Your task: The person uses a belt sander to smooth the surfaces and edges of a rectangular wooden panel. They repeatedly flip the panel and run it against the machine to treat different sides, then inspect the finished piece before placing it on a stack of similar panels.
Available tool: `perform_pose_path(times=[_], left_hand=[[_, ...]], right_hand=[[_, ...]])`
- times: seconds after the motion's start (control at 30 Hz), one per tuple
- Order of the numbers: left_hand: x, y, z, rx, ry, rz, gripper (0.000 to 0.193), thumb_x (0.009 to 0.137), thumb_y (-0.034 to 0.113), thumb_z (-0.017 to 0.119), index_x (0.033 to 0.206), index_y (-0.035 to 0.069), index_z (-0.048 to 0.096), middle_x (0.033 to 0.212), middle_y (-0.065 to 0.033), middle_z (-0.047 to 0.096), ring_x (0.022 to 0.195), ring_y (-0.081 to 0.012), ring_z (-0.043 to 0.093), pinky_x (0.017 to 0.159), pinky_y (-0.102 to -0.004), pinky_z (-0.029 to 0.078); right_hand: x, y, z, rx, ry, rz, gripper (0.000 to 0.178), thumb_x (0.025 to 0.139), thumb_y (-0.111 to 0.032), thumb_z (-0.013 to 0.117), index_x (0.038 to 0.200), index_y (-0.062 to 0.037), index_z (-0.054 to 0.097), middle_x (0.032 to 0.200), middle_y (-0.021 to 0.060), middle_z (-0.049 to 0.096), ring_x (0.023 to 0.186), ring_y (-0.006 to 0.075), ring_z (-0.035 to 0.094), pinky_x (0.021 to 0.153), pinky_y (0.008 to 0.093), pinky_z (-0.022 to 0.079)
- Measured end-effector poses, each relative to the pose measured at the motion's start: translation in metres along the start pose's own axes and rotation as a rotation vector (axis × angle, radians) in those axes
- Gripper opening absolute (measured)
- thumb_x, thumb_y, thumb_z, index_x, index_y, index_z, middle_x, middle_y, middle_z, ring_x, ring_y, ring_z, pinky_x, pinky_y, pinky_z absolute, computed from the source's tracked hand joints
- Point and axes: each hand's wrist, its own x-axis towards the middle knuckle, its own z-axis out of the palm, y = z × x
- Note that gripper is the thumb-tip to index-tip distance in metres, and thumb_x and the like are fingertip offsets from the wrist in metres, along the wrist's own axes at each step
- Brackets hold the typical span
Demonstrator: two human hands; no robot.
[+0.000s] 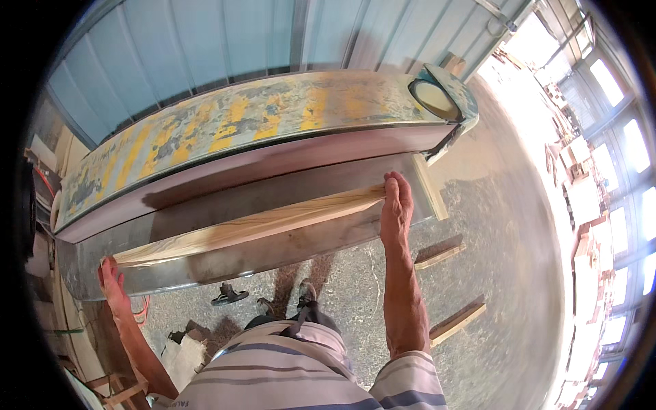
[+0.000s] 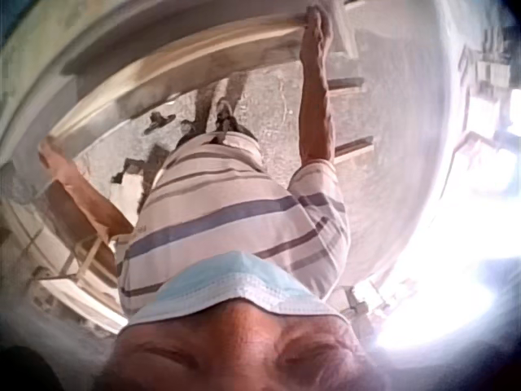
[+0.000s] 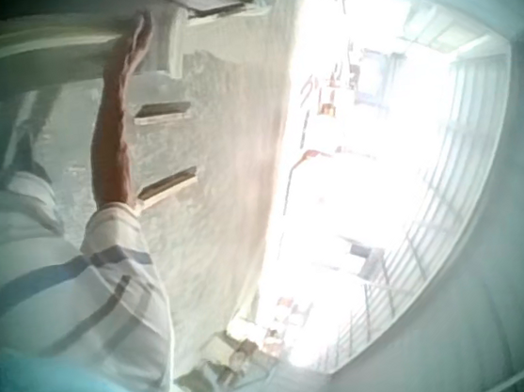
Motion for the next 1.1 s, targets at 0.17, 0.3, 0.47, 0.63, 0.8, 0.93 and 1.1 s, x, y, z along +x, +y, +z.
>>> perform_pose_path(times=[0.17,0.3,0.47,0.63,0.8,0.93,1.1], left_hand=[[0.022,-0.012,-0.013,-0.098,0.020,-0.036,0.059,0.081,0.047,0.057,0.126,0.011,0.045,0.126,-0.0062,0.046,0.117,-0.0230,0.041,0.095,-0.0360,0.033],[0.025,-0.018,-0.017,-0.119,0.073,-0.046,0.060,0.082,0.047,0.057,0.129,0.012,0.044,0.124,-0.0068,0.046,0.112,-0.0224,0.045,0.092,-0.0338,0.037],[0.022,-0.023,-0.042,-0.105,0.034,-0.051,0.048,0.086,0.046,0.053,0.120,0.011,0.051,0.108,-0.0033,0.051,0.094,-0.0160,0.048,0.084,-0.0302,0.040],[-0.060,-0.002,-0.036,0.087,0.100,0.002,0.036,0.088,0.043,0.053,0.096,0.009,0.062,0.068,0.0048,0.048,0.064,-0.0065,0.044,0.060,-0.0238,0.039],[-0.086,-0.063,-0.085,-0.008,-0.019,-0.169,0.022,0.089,0.030,0.052,0.090,0.010,0.060,0.073,0.0021,0.057,0.063,-0.0065,0.051,0.055,-0.0221,0.039],[-0.089,-0.115,-0.073,-0.020,-0.117,-0.234,0.017,0.087,0.027,0.054,0.095,0.012,0.056,0.078,0.0011,0.055,0.069,-0.0086,0.051,0.059,-0.0228,0.043],[-0.076,-0.108,-0.016,0.074,-0.216,-0.364,0.043,0.085,0.032,0.060,0.120,0.010,0.050,0.077,0.0008,0.051,0.066,-0.0088,0.048,0.057,-0.0235,0.044]], right_hand=[[0.000,-0.007,-0.006,0.080,-0.006,0.114,0.039,0.092,-0.038,0.046,0.109,-0.0059,0.060,0.109,0.0026,0.056,0.099,0.0137,0.048,0.091,0.0318,0.036],[0.000,0.007,-0.017,0.124,-0.052,0.066,0.035,0.092,-0.038,0.047,0.109,-0.0097,0.060,0.107,-0.0002,0.058,0.098,0.0096,0.050,0.085,0.0265,0.038],[-0.020,-0.002,-0.018,-0.118,0.071,0.060,0.042,0.092,-0.040,0.048,0.118,-0.0077,0.057,0.113,0.0029,0.057,0.104,0.0139,0.050,0.089,0.0310,0.037],[-0.065,-0.003,-0.043,-0.213,0.144,0.144,0.044,0.094,-0.029,0.048,0.124,0.0024,0.049,0.120,0.0102,0.054,0.111,0.0167,0.049,0.097,0.0299,0.037],[-0.106,0.039,-0.085,-0.024,0.188,0.172,0.049,0.093,-0.029,0.048,0.129,0.0029,0.043,0.123,0.0113,0.051,0.111,0.0178,0.048,0.096,0.0295,0.037],[-0.093,0.094,-0.106,-0.140,0.170,0.204,0.048,0.093,-0.027,0.048,0.130,0.0032,0.042,0.122,0.0119,0.051,0.115,0.0194,0.047,0.098,0.0310,0.035],[-0.063,0.111,-0.085,-0.533,0.148,0.085,0.045,0.092,-0.026,0.049,0.127,0.0021,0.046,0.122,0.0130,0.053,0.110,0.0213,0.050,0.094,0.0298,0.038]])
